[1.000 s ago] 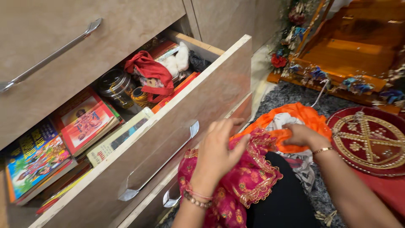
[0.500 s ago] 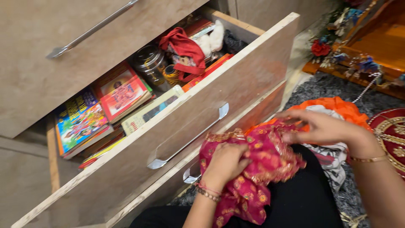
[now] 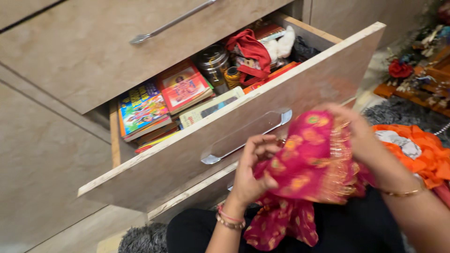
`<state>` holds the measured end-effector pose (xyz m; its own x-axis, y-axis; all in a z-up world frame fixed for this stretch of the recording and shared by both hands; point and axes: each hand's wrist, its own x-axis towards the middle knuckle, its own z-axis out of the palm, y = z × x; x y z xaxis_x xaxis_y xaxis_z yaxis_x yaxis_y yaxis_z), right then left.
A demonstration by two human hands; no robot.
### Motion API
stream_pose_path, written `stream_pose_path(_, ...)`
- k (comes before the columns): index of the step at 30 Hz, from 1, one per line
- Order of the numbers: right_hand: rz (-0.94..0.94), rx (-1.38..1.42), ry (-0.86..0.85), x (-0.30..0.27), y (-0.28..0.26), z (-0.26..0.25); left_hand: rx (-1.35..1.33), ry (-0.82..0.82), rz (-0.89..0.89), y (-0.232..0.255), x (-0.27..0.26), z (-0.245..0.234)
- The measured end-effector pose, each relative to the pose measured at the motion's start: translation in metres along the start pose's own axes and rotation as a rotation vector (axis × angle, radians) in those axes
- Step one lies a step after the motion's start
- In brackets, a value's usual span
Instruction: The person organizes a drawer by moving various items including boxes, books, and fabric cloths, unfolding and refolding a pink cloth, and rearranging small containers.
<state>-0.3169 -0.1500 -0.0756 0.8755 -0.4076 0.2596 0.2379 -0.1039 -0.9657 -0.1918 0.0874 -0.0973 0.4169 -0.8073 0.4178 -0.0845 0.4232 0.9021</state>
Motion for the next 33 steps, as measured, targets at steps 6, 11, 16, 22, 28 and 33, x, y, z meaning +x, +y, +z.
stream_pose_path(6, -0.087, 0.053, 0.058, 0.027, -0.088, 0.033, 0.816, 0.024, -0.069, -0.008, -0.027, 0.017)
stream_pose_path(11, -0.668, -0.705, -0.034, 0.048, -0.062, 0.063, 1.266, 0.363, -0.061, -0.023, -0.033, -0.007)
stream_pose_path(16, -0.213, -0.496, -0.121, 0.041, -0.027, 0.079, 1.33, 0.154, -0.332, -0.015, -0.027, -0.006)
stream_pose_path(22, -0.132, -0.563, -0.012, 0.025, -0.025, 0.046, 1.366, 0.124, -0.264, -0.012, -0.025, -0.005)
stream_pose_path(28, -0.115, -0.589, 0.087, -0.011, -0.032, 0.026, 1.201, 0.063, -0.335, 0.001, -0.024, -0.02)
stream_pose_path(33, -0.176, -0.588, 0.141, -0.054, -0.045, 0.014, 1.039, 0.036, -0.245, 0.002, -0.027, -0.053)
